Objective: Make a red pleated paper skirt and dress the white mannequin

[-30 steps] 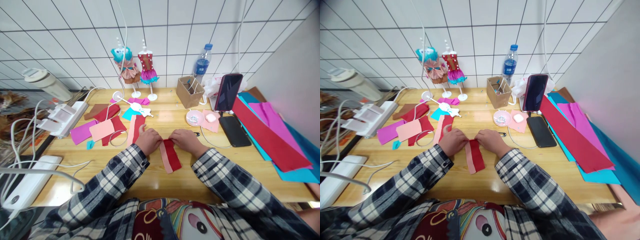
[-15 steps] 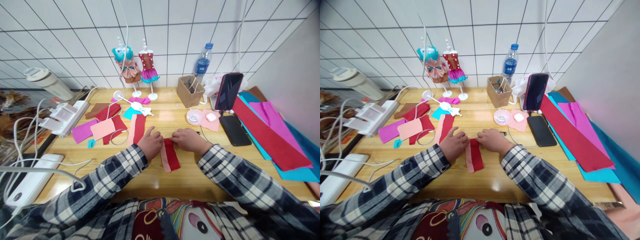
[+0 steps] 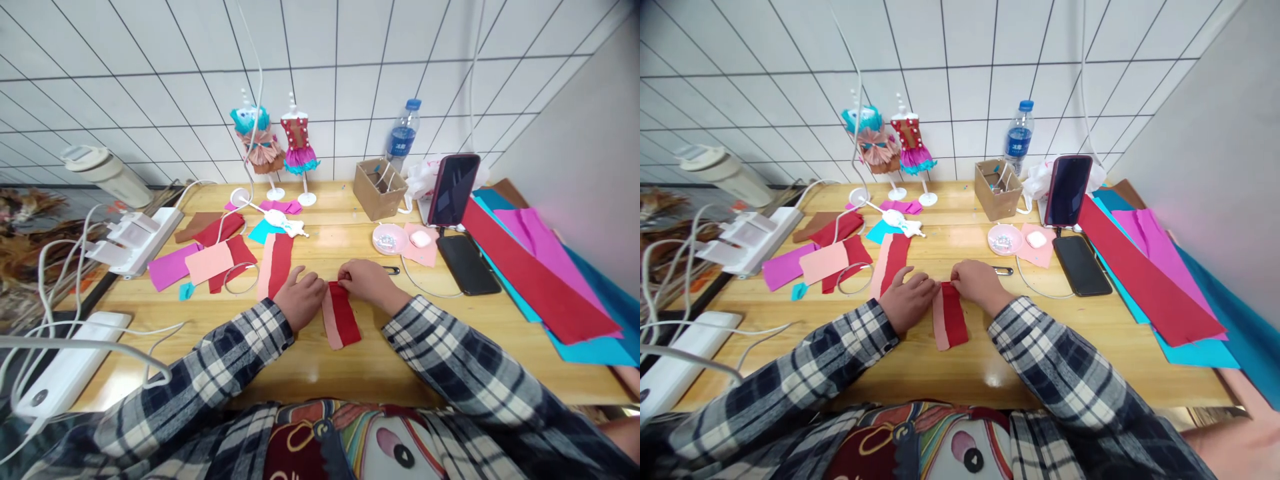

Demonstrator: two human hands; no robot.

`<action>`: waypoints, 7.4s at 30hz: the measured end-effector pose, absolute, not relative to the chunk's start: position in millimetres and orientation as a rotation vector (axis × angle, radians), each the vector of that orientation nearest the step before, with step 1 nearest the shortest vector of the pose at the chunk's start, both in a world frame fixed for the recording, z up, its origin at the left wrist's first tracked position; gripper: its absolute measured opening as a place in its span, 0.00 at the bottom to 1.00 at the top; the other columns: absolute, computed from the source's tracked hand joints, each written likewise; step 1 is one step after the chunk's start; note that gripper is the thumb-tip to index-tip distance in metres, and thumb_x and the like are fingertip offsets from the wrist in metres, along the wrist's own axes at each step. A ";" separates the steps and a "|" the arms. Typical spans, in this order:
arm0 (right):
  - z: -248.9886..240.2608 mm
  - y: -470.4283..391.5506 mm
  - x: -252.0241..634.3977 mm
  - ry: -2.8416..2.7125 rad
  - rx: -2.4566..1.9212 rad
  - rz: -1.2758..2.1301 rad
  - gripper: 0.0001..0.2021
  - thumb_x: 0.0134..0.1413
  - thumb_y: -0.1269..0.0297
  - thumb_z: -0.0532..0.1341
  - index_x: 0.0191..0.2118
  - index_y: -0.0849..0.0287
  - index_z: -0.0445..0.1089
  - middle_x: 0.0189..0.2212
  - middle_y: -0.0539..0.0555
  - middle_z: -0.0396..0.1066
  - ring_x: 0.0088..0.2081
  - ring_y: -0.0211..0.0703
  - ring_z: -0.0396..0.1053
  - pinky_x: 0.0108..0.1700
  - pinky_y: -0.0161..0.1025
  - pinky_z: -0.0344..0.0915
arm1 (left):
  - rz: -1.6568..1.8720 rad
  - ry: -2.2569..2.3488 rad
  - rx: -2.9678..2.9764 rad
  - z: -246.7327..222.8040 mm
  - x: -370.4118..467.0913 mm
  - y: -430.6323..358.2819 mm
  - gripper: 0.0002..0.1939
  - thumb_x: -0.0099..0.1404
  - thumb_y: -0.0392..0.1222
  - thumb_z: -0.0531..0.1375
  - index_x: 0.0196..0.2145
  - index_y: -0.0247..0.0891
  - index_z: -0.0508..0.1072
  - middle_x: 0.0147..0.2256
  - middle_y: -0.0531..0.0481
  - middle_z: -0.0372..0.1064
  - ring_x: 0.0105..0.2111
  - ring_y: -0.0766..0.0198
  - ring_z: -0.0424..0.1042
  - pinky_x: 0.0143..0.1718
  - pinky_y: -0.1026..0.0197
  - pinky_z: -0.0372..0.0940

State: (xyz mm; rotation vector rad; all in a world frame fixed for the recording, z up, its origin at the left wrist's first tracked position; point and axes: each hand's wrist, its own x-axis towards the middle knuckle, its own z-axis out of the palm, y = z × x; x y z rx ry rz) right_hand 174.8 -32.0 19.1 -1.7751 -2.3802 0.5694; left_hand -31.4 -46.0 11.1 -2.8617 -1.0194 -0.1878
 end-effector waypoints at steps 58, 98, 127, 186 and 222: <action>17.5 -99.5 182.1 -2.262 -1.558 0.098 0.10 0.65 0.59 0.55 0.42 0.52 0.73 0.35 0.49 0.78 0.35 0.41 0.72 0.36 0.36 0.59 | -0.551 -1.724 -2.963 40.8 -19.1 -54.9 0.04 0.61 0.42 0.62 0.32 0.46 0.78 0.34 0.52 0.77 0.41 0.55 0.71 0.54 0.39 0.46; -5.5 -83.9 177.7 -2.524 -1.210 -0.155 0.08 0.63 0.70 0.56 0.38 0.58 0.73 0.38 0.54 0.76 0.37 0.43 0.65 0.39 0.40 0.59 | -0.690 -1.161 -2.705 5.4 -29.6 -65.7 0.06 0.65 0.36 0.60 0.34 0.46 0.76 0.31 0.55 0.78 0.37 0.61 0.72 0.47 0.48 0.49; 21.0 -58.6 162.9 -2.230 -1.793 0.737 0.07 0.51 0.68 0.63 0.38 0.55 0.67 0.31 0.49 0.76 0.34 0.41 0.71 0.31 0.35 0.56 | -0.397 -1.869 -2.953 13.5 -28.9 -49.5 0.05 0.61 0.44 0.61 0.32 0.44 0.77 0.37 0.52 0.75 0.44 0.55 0.70 0.52 0.43 0.48; 14.8 -64.4 174.8 -2.503 -1.436 0.376 0.08 0.59 0.65 0.59 0.37 0.57 0.76 0.36 0.53 0.76 0.38 0.42 0.70 0.37 0.37 0.58 | -0.429 -1.235 -3.028 16.3 -28.6 -37.9 0.09 0.64 0.48 0.60 0.35 0.46 0.79 0.36 0.50 0.77 0.40 0.56 0.70 0.50 0.42 0.48; 3.0 -33.8 174.1 -2.127 -1.659 0.871 0.15 0.50 0.59 0.64 0.46 0.49 0.77 0.45 0.50 0.76 0.46 0.45 0.72 0.46 0.38 0.66 | -0.203 -2.255 -3.054 15.1 -27.0 -15.5 0.10 0.58 0.48 0.61 0.32 0.43 0.81 0.31 0.53 0.79 0.33 0.61 0.74 0.33 0.61 0.61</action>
